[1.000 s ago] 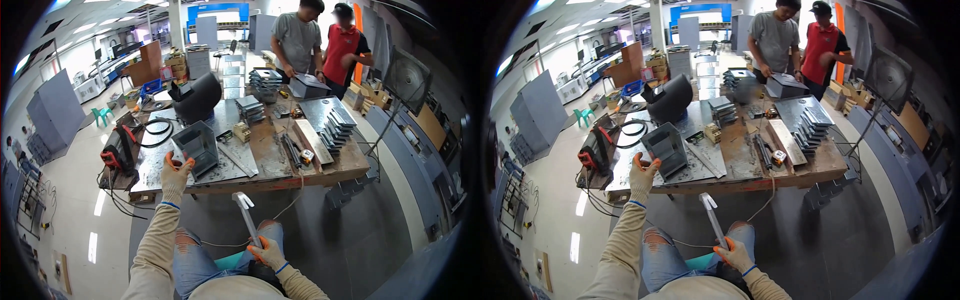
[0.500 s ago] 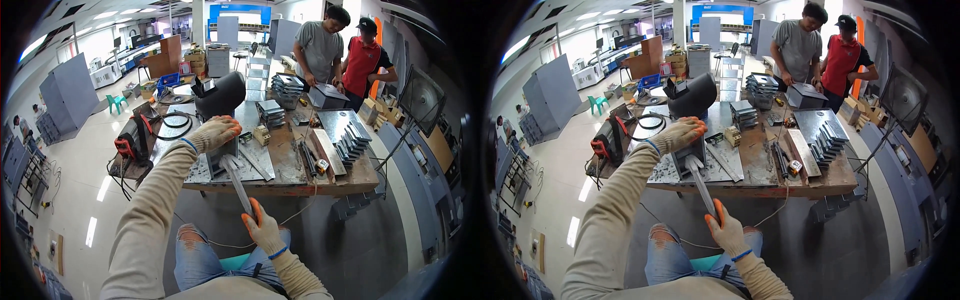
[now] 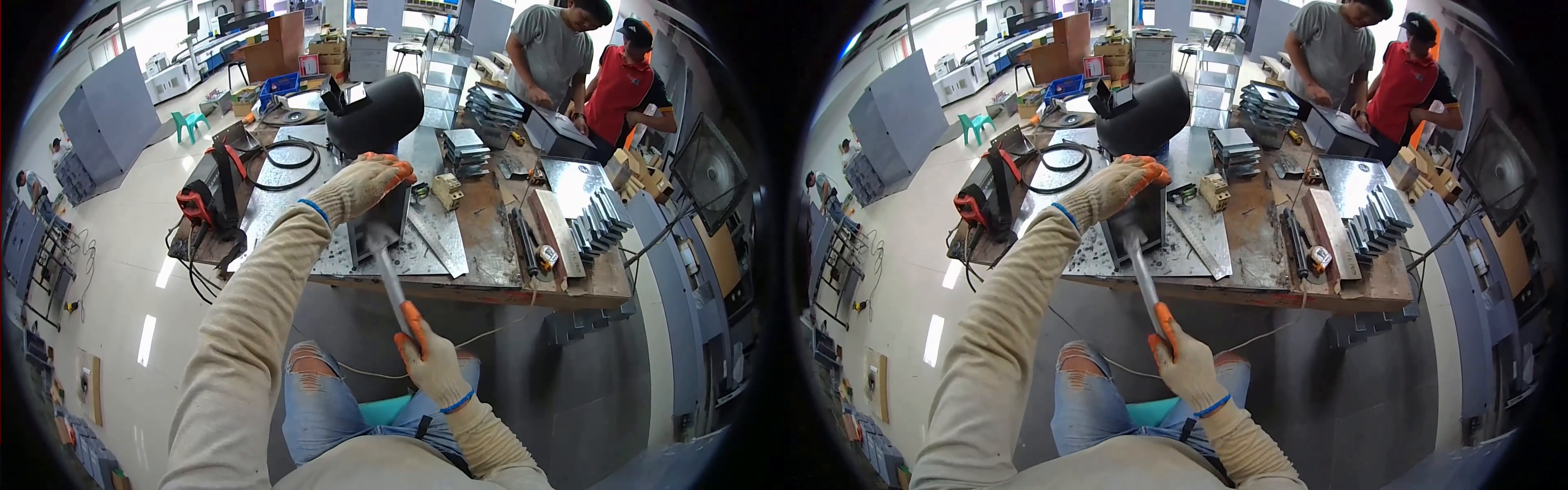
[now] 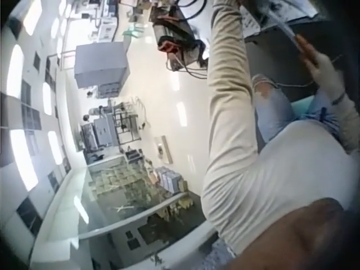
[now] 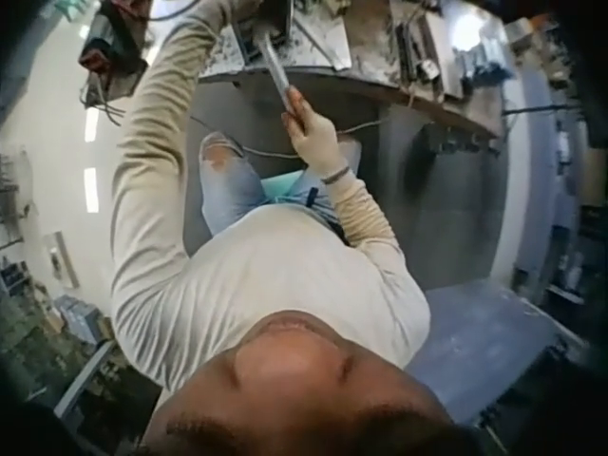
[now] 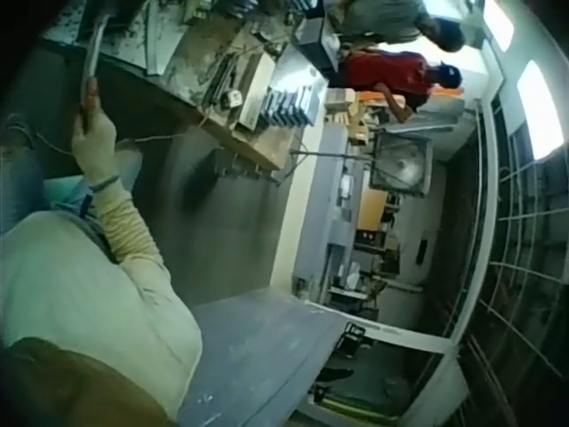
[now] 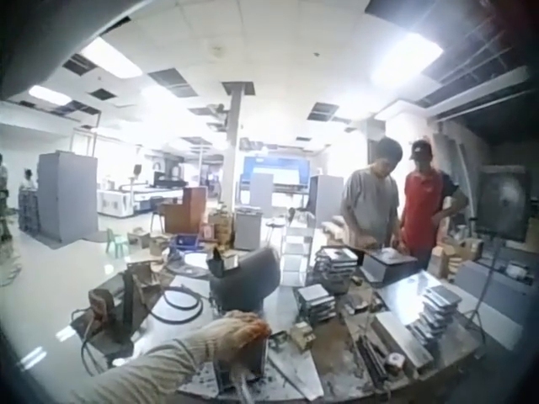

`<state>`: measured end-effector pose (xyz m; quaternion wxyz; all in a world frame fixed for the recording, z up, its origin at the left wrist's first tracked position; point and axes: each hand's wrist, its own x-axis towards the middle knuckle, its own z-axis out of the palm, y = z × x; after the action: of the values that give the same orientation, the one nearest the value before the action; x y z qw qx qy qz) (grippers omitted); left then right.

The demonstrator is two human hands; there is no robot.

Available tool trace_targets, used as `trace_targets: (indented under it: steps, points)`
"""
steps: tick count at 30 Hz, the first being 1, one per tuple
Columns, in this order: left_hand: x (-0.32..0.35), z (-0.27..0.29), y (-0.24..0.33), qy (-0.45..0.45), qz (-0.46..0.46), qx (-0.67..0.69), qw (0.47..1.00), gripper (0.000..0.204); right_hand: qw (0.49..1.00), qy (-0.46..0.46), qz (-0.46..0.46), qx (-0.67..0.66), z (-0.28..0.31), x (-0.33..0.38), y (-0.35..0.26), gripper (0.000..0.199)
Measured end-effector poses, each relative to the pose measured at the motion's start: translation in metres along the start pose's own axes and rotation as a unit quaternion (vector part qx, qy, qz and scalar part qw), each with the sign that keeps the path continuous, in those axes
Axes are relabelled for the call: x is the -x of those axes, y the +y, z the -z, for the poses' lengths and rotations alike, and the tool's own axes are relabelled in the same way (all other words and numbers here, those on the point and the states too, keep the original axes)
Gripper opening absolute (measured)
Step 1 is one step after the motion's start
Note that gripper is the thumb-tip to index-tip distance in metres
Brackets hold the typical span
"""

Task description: Align metal sheets to form a box and use a hammer and welding torch to secure the joints.

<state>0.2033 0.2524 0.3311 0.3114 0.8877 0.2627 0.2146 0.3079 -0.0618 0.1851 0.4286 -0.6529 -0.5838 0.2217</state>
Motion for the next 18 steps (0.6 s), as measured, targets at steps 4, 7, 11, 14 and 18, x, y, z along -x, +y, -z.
trace_targets:
  steps: [4, 7, 11, 14, 18]
  points:
    - [0.003, -0.002, 0.005, 0.003, -0.014, -0.015, 1.0, 0.06, 1.0, 0.016, 0.022, 0.013, 0.003, 0.001, 0.005, 0.055]
    - [0.003, -0.002, 0.003, 0.004, -0.021, -0.021, 1.0, 0.06, 0.998, 0.032, 0.048, 0.011, 0.005, 0.003, 0.005, 0.054]
    - [-0.001, -0.004, -0.003, 0.0, -0.033, -0.02, 0.999, 0.059, 0.992, 0.072, 0.101, -0.007, 0.004, 0.005, 0.005, 0.061]
    - [0.0, -0.007, -0.01, 0.024, -0.057, -0.035, 0.997, 0.059, 0.994, 0.07, 0.061, 0.053, -0.001, -0.006, 0.018, 0.061]
    - [0.002, -0.008, -0.003, 0.021, -0.067, -0.067, 0.995, 0.059, 0.997, 0.053, 0.029, 0.043, 0.001, -0.008, 0.016, 0.06]
